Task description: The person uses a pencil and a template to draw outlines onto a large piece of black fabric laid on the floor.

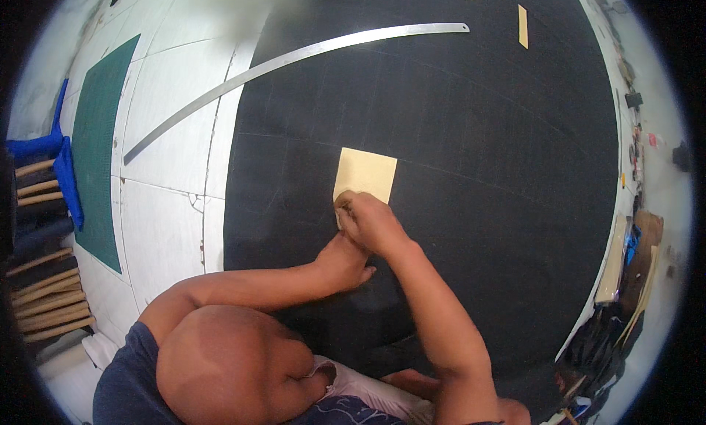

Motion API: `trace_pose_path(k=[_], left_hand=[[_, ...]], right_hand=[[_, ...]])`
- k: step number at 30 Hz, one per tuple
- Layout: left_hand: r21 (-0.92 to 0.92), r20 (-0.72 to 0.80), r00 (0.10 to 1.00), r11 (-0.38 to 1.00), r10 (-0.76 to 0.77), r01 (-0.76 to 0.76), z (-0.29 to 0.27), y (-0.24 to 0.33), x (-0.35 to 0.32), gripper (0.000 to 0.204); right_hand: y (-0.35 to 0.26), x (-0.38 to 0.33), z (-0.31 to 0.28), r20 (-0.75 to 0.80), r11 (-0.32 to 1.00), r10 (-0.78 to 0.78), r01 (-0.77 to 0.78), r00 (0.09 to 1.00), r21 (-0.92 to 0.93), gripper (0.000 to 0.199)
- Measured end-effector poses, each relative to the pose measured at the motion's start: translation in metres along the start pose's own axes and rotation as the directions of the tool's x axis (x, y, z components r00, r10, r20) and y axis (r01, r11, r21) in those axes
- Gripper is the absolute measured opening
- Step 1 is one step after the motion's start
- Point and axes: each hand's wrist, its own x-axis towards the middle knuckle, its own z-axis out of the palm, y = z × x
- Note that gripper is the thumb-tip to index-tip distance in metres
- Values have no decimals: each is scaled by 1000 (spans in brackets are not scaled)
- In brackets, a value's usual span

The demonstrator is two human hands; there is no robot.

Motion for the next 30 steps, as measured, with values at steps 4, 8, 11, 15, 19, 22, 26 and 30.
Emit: trace_pose_path(k=[4,8,11,15,19,22,26,30], left_hand=[[162,-219,973,986,66,-31,-7,-6,7,57],[197,-19,994,975,110,-105,-30,-24,25,40],[163,197,970,971,142,-175,-68,-34,37,33],[214,177,936,917,303,-337,-73,-53,53,25],[209,285,876,867,389,-453,-83,-62,69,35],[140,260,857,861,445,-489,-81,-78,72,45],[64,243,838,853,489,-517,-79,-84,76,45],[39,220,835,851,504,-524,-79,-87,76,46]], right_hand=[[13,-31,-10,-395,945,122,15,911,326,16],[42,-93,-12,-442,892,254,-32,860,451,15],[37,-116,0,-317,950,239,-152,918,274,15],[24,-104,27,-233,951,215,-149,948,270,18],[23,-85,51,-341,974,150,-79,928,214,19],[20,-77,59,-365,977,140,-68,920,204,18],[22,-74,64,-407,984,106,-36,907,175,16],[23,-71,64,-412,988,73,-9,908,155,16]])
